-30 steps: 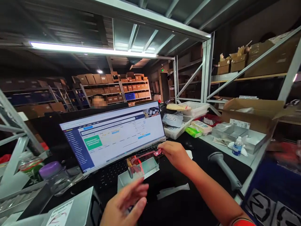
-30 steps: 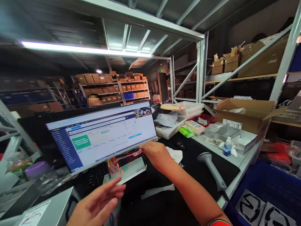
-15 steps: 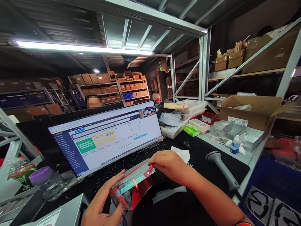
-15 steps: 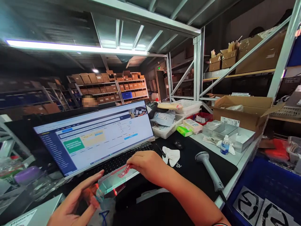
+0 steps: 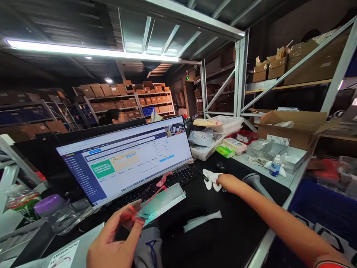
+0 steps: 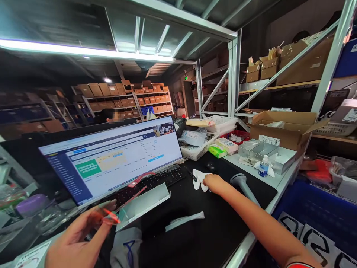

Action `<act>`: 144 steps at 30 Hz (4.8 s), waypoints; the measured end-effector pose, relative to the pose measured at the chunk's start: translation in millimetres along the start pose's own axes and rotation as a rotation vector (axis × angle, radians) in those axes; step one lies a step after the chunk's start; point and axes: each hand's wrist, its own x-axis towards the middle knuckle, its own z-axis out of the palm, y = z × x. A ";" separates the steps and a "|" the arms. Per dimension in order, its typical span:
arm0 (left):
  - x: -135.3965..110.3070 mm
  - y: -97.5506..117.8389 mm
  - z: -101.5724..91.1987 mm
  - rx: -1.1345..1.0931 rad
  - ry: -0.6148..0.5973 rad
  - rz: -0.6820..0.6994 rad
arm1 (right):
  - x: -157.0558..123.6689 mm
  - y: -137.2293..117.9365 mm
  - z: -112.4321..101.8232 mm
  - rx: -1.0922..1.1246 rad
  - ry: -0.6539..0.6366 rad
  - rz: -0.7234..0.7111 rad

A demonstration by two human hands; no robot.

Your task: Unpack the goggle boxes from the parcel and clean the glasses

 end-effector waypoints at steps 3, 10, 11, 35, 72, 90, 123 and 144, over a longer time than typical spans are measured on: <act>-2.6 5.3 0.6 0.000 0.026 -0.014 | 4.7 17.4 18.0 -0.102 -0.031 -0.058; 0.2 9.3 -1.5 -0.016 0.028 0.003 | 25.4 22.8 8.8 -0.098 0.083 -0.012; 0.4 10.3 -1.5 -0.023 0.020 0.009 | 28.3 23.4 1.9 -0.074 0.116 0.027; -12.3 15.8 -0.4 -0.037 0.230 0.149 | 9.0 -129.9 -12.7 1.583 0.071 -0.038; -25.8 -13.4 42.3 0.118 0.260 0.823 | -30.1 -250.2 19.6 1.843 0.435 -0.215; -17.0 -12.0 29.0 0.138 0.162 0.793 | -33.0 -248.3 21.3 1.694 0.546 -0.194; -13.1 19.1 -4.1 0.165 0.157 1.032 | -45.2 -184.1 -28.2 0.724 0.120 -0.592; -22.2 26.1 5.1 0.186 0.069 1.163 | -58.8 -205.1 -16.7 0.610 0.257 -0.381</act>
